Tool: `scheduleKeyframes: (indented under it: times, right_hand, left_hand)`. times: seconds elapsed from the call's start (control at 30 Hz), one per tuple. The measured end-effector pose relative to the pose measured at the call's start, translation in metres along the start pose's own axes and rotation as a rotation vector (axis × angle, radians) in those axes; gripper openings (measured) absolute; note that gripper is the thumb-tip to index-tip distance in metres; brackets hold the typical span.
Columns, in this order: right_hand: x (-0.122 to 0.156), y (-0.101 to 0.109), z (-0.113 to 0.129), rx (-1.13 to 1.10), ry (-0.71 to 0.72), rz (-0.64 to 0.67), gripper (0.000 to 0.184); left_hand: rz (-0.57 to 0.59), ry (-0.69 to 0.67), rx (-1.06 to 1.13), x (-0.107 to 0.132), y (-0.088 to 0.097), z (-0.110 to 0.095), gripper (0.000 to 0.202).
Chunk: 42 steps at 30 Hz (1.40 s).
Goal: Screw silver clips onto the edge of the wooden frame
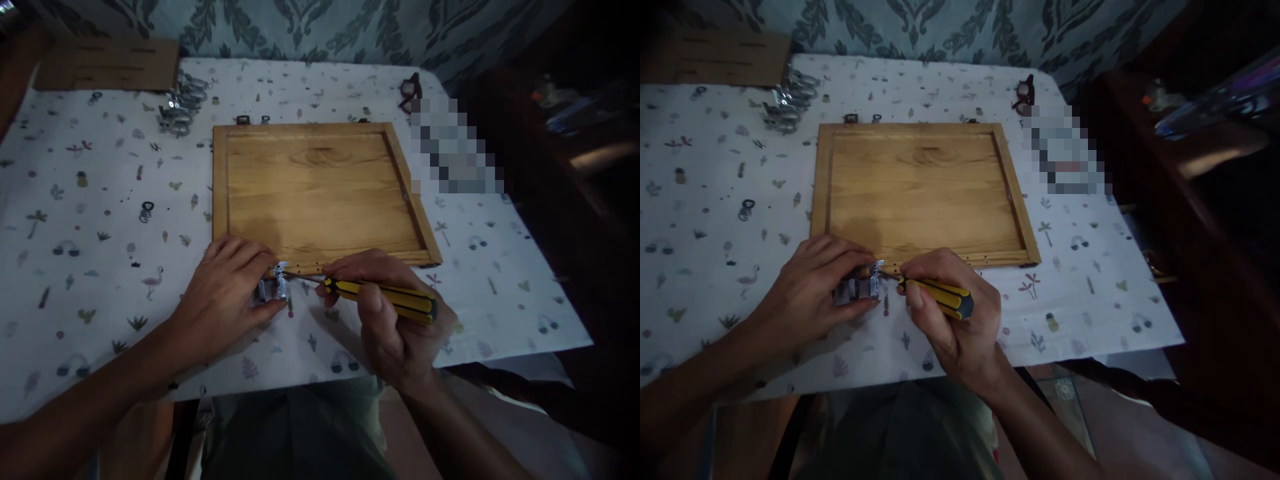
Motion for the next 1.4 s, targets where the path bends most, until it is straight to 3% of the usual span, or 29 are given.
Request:
scheduleKeyframes:
  times: [0.6, 1.03, 1.27, 1.4]
  right_hand:
    - [0.0, -0.005, 0.001, 0.043, -0.092, 0.063, 0.011]
    - [-0.007, -0.011, 0.011, 0.107, -0.03, 0.099, 0.013]
    - [-0.007, -0.009, 0.008, 0.14, -0.07, 0.085, 0.015]
    - [-0.007, -0.008, 0.009, 0.175, -0.052, 0.068, 0.019]
  left_hand:
    - [-0.011, 0.013, 0.025, 0.0, 0.0, 0.002, 0.035]
    - [0.021, 0.021, -0.004, 0.0, -0.001, 0.002, 0.033]
    - [0.055, 0.035, 0.023, -0.001, -0.003, 0.003, 0.039]
    - [0.046, 0.049, 0.132, 0.0, 0.004, 0.008, 0.046]
Point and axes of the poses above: each hand's wrist, its own x-axis away from the middle knuckle, its own y-axis out of the back of the hand, z = x × y, the point moved 9 cm from there along -x, towards the middle knuckle, and after that the axes turned 13 degrees about -x, right-handed, at the moved point
